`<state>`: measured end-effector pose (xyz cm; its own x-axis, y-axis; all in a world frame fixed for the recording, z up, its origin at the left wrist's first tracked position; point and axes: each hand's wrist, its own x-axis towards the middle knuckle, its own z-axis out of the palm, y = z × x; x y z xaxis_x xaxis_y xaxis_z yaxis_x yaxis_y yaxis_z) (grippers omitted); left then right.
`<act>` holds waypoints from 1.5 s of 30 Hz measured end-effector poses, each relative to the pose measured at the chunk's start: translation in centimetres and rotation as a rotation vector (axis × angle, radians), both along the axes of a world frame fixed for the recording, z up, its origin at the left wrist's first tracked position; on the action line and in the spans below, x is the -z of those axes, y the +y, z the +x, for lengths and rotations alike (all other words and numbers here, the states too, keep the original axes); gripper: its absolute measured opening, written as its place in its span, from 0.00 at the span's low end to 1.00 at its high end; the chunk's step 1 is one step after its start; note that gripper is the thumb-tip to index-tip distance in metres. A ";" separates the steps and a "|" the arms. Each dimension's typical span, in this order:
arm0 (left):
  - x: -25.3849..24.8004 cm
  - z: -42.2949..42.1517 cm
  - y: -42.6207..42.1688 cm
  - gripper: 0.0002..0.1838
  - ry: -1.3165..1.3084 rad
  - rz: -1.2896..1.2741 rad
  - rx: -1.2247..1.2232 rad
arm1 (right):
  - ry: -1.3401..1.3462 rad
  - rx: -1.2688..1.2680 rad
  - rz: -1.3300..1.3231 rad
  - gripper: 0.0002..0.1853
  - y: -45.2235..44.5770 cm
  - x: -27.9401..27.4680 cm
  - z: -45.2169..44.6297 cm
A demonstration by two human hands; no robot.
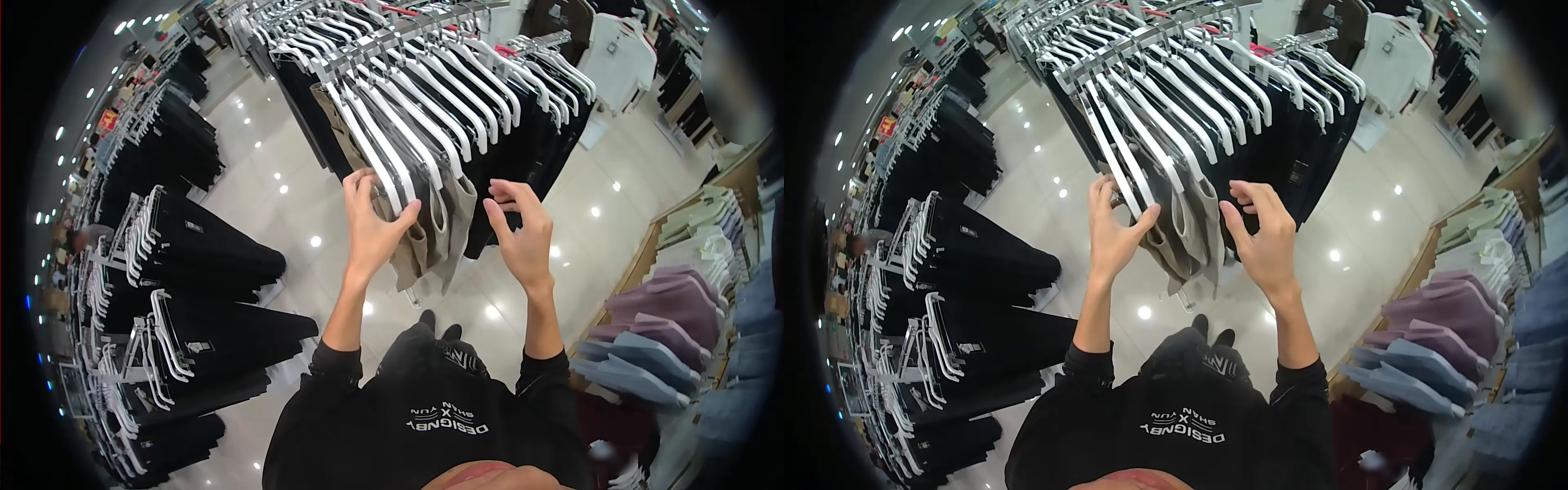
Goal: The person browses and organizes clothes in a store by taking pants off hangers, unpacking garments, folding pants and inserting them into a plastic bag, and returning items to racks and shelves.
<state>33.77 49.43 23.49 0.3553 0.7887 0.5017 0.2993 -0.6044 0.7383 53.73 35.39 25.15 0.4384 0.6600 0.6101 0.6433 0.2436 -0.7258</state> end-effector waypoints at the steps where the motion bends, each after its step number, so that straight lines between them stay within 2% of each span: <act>1: -0.2 -0.5 0.2 0.29 -0.024 -0.032 0.019 | -0.018 -0.024 0.003 0.15 0.9 -0.5 0.2; 4: -0.6 -1.4 0.2 0.23 -0.086 -0.065 0.028 | -0.102 -0.114 -0.005 0.23 3.6 -1.7 0.1; 7: -1.3 -1.6 0.1 0.18 -0.124 -0.074 0.003 | -0.213 -0.099 -0.005 0.28 6.3 -2.7 -1.0; 10: -1.4 -2.6 0.5 0.16 0.004 0.032 -0.056 | -0.460 0.128 0.117 0.27 7.4 -4.8 -2.7; 12: -1.7 -2.9 0.6 0.15 -0.020 0.024 -0.081 | -0.461 0.036 0.162 0.24 8.0 -5.6 -3.8; 14: -1.6 -3.3 1.1 0.17 0.002 0.051 -0.085 | -0.494 -0.060 0.111 0.17 8.9 -5.2 -4.1; 17: -1.6 -2.5 1.2 0.19 -0.046 0.002 -0.032 | -0.558 -0.036 -0.005 0.11 10.0 -5.4 -4.6; 20: -1.5 -1.0 1.5 0.23 -0.231 -0.094 0.031 | -0.600 -0.060 -0.001 0.10 9.8 -5.5 -4.5; 21: -1.6 -0.8 1.8 0.22 -0.203 -0.111 0.039 | -0.596 -0.096 0.014 0.13 9.6 -5.4 -4.4; 22: -1.3 -0.3 2.5 0.21 -0.235 -0.156 0.028 | -0.575 -0.130 0.002 0.10 9.4 -5.6 -4.4; 24: -0.6 0.9 4.0 0.21 -0.295 -0.248 0.006 | -0.510 -0.195 -0.031 0.11 9.0 -5.9 -4.3; 25: -1.4 1.4 4.4 0.21 -0.221 -0.245 0.003 | -0.485 -0.231 -0.040 0.12 8.8 -6.0 -4.1; 28: -0.8 2.1 6.1 0.19 -0.256 -0.286 0.071 | -0.338 -0.228 0.066 0.12 8.6 -5.8 -2.8; 30: -0.4 2.1 6.5 0.15 -0.340 -0.385 0.100 | -0.312 -0.059 0.211 0.08 8.7 -5.8 -0.7; 32: -0.5 2.1 6.3 0.14 -0.364 -0.411 0.133 | -0.277 0.130 0.224 0.06 8.5 -5.3 2.1; 34: -0.6 2.8 6.0 0.10 -0.395 -0.369 0.116 | -0.195 0.203 0.128 0.06 8.3 -4.6 4.4; 36: -0.5 3.4 5.8 0.08 -0.400 -0.341 0.094 | -0.160 0.153 0.042 0.06 8.4 -3.9 6.0; 41: -0.8 3.3 5.5 0.13 -0.366 -0.354 0.108 | -0.242 0.069 -0.027 0.12 10.9 -4.3 7.0; 42: -1.1 3.0 5.3 0.15 -0.386 -0.371 0.128 | -0.487 0.131 0.030 0.14 11.8 -4.6 6.9; 43: -1.8 2.7 4.9 0.23 -0.371 -0.389 0.128 | -0.542 0.131 -0.008 0.15 12.5 -5.0 6.5; 45: -2.4 2.5 3.8 0.29 -0.239 -0.246 0.011 | -0.584 0.141 -0.158 0.15 13.9 -5.5 5.4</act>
